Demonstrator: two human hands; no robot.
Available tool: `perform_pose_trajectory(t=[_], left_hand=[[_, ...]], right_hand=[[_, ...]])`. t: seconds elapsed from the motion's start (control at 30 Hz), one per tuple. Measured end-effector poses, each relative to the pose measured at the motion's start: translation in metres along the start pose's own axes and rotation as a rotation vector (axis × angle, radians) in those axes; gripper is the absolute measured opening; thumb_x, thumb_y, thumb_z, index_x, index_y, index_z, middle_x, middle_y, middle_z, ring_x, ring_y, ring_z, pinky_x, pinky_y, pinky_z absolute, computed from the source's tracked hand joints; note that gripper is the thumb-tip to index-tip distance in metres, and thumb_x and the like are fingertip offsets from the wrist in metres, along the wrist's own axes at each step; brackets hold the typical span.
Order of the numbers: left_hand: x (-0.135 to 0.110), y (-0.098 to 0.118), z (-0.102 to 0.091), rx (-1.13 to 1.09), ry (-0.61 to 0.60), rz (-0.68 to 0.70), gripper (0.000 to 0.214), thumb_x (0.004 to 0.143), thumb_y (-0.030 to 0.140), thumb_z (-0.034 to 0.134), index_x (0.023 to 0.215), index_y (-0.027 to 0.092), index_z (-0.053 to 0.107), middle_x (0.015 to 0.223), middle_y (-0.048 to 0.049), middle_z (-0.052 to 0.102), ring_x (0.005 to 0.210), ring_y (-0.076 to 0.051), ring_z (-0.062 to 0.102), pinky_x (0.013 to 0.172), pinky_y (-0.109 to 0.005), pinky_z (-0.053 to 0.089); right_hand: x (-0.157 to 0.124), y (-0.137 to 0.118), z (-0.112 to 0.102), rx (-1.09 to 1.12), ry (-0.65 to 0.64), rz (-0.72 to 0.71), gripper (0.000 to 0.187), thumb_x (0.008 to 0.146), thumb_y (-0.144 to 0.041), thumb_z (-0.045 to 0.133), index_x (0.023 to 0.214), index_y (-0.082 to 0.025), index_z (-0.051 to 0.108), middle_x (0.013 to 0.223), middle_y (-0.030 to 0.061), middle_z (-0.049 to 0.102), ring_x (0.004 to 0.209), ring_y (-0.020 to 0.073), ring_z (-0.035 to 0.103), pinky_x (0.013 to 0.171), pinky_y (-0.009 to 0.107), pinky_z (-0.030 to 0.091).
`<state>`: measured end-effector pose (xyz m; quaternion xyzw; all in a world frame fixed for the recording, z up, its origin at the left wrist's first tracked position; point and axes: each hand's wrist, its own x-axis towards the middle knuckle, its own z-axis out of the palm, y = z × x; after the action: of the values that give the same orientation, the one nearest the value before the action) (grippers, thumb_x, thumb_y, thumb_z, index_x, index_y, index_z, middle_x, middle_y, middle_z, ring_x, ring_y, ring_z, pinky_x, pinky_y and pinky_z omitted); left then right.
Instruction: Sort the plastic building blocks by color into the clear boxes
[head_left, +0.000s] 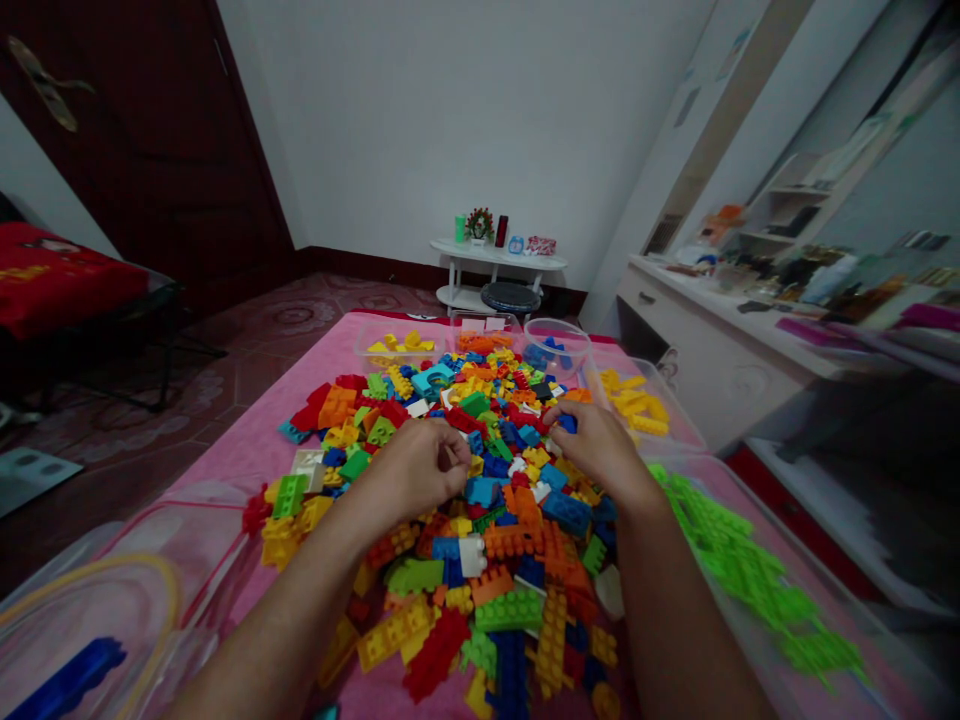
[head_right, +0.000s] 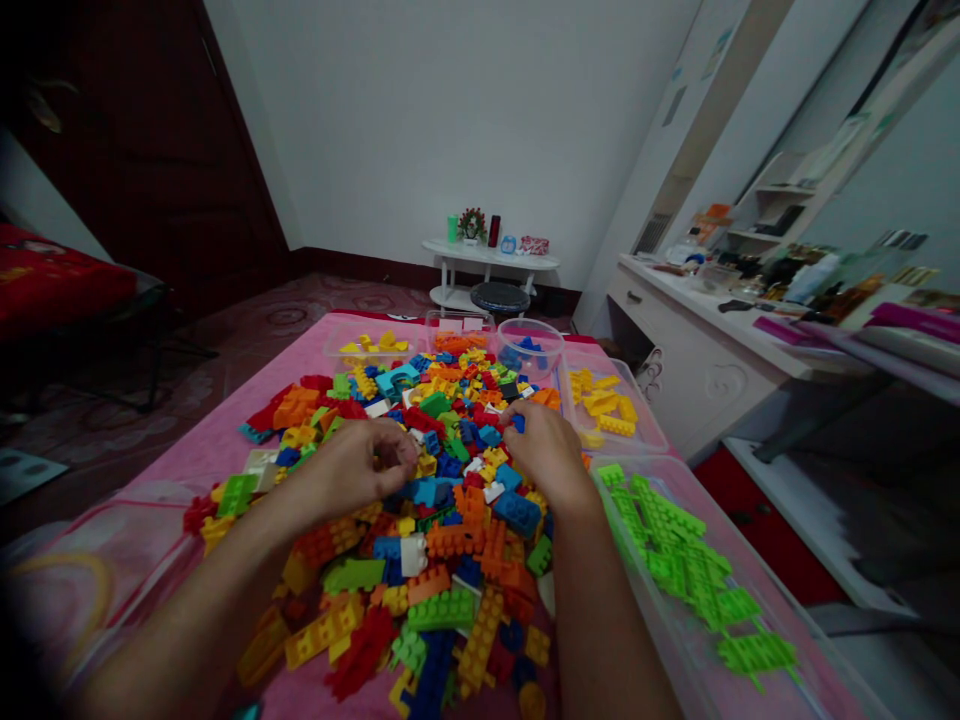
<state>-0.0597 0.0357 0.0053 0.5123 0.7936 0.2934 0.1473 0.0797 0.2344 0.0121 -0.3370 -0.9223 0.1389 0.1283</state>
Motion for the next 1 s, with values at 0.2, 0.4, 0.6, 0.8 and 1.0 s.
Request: perform_pose_trajectory(t=[0.2, 0.4, 0.6, 0.8, 1.0], left_hand=[[-0.001, 0.001, -0.002, -0.067, -0.019, -0.017, 0.015, 0.070, 0.023, 0.056, 0.079, 0.018, 0.067, 0.071, -0.0002, 0.068, 0.061, -0.013, 0.060, 0.056, -0.022, 0.042], [-0.009, 0.010, 0.007, 0.175, -0.173, 0.083, 0.044, 0.060, 0.036, 0.074, 0.103, 0.029, 0.069, 0.095, -0.0025, 0.069, 0.087, -0.023, 0.062, 0.069, -0.028, 0.044], [-0.008, 0.011, 0.019, 0.132, -0.138, 0.095, 0.037, 0.059, 0.032, 0.075, 0.095, 0.025, 0.069, 0.089, -0.0025, 0.068, 0.081, -0.020, 0.061, 0.070, -0.027, 0.044], [0.002, 0.017, 0.013, -0.353, 0.214, -0.024, 0.039, 0.074, 0.032, 0.065, 0.110, 0.020, 0.063, 0.085, -0.0024, 0.069, 0.066, -0.015, 0.061, 0.059, -0.026, 0.048], [0.001, 0.025, 0.009, -0.593, 0.530, 0.033, 0.046, 0.073, 0.026, 0.068, 0.118, 0.022, 0.058, 0.117, -0.0057, 0.064, 0.105, -0.020, 0.060, 0.074, -0.027, 0.054]], right_hand=[[-0.008, 0.006, -0.017, -0.044, -0.352, 0.071, 0.011, 0.068, -0.028, 0.061, 0.069, -0.020, 0.069, 0.058, 0.0017, 0.065, 0.058, 0.0155, 0.059, 0.052, 0.023, 0.034], [-0.009, 0.008, -0.006, -0.092, -0.508, 0.134, 0.020, 0.060, -0.035, 0.072, 0.074, -0.021, 0.068, 0.051, -0.0001, 0.062, 0.053, 0.0164, 0.059, 0.050, 0.023, 0.033], [-0.007, 0.007, -0.001, -0.003, -0.388, 0.032, 0.020, 0.058, -0.034, 0.073, 0.065, -0.019, 0.063, 0.049, -0.0007, 0.059, 0.050, 0.0152, 0.056, 0.047, 0.023, 0.031], [-0.008, -0.022, -0.002, 0.986, -0.095, 0.066, 0.024, 0.072, -0.040, 0.064, 0.073, -0.018, 0.054, 0.055, -0.0028, 0.060, 0.039, 0.0072, 0.045, 0.036, 0.017, 0.027], [-0.010, -0.054, 0.008, 1.964, -0.472, 0.277, 0.016, 0.083, -0.025, 0.049, 0.091, -0.014, 0.057, 0.081, 0.0079, 0.070, 0.067, 0.0136, 0.065, 0.051, 0.020, 0.049]])
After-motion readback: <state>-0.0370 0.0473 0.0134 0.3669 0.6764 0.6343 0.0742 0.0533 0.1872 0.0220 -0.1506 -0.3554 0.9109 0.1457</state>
